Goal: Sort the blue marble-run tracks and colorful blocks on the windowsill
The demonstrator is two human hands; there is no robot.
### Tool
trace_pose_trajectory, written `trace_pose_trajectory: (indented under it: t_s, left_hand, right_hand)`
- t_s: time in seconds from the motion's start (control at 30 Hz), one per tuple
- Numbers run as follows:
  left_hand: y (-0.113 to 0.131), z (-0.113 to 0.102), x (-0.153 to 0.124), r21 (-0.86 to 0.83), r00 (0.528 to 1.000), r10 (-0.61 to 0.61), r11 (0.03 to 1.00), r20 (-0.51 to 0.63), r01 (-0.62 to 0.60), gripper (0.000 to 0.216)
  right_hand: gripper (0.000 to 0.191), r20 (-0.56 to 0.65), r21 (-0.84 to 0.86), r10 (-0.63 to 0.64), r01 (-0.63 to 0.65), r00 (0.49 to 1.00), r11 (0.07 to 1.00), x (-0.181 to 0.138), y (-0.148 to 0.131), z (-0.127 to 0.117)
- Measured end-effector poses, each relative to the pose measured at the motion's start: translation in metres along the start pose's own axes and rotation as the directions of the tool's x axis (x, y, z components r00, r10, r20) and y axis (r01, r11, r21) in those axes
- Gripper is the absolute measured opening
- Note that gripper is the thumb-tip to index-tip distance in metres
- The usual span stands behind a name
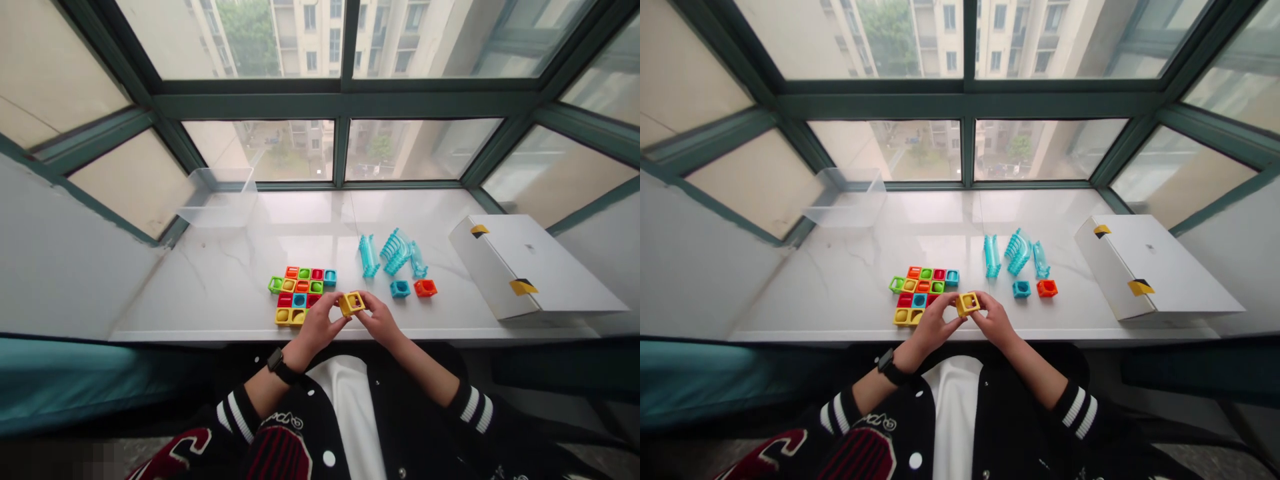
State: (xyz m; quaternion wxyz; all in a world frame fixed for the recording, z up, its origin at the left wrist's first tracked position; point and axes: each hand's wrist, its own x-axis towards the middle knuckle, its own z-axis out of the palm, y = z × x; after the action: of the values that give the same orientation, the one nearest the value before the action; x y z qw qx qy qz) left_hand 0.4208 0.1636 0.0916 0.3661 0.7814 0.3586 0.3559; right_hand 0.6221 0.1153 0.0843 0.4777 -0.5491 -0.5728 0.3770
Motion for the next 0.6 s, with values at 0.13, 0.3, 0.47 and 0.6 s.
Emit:
trace_pose_trajectory:
  t_s: [0.13,0.3,0.47,0.6]
  left_hand:
    - [-0.001,0.002,0.0,0.005,1.0,-0.016,1.0,-0.025,0.017,0.048]
    - [-0.008,0.011,0.0,0.071,0.999,-0.015,0.997,-0.048,0.018,0.051]
    - [-0.012,0.021,0.001,0.185,0.998,0.039,0.982,-0.042,-0.03,0.051]
    - [-0.011,0.023,0.003,0.265,0.998,0.062,0.963,-0.004,-0.058,0.05]
  right_hand:
    - [0.046,0.033,0.007,0.021,-0.021,0.999,1.0,-0.001,0.008,0.001]
    - [0.068,0.049,-0.017,0.036,-0.035,0.998,0.999,-0.002,0.019,0.004]
    - [0.061,-0.014,-0.071,0.042,-0.043,0.999,0.997,0.002,0.025,0.004]
    - [0.066,-0.013,-0.065,0.061,-0.062,0.998,0.996,0.004,0.03,0.001]
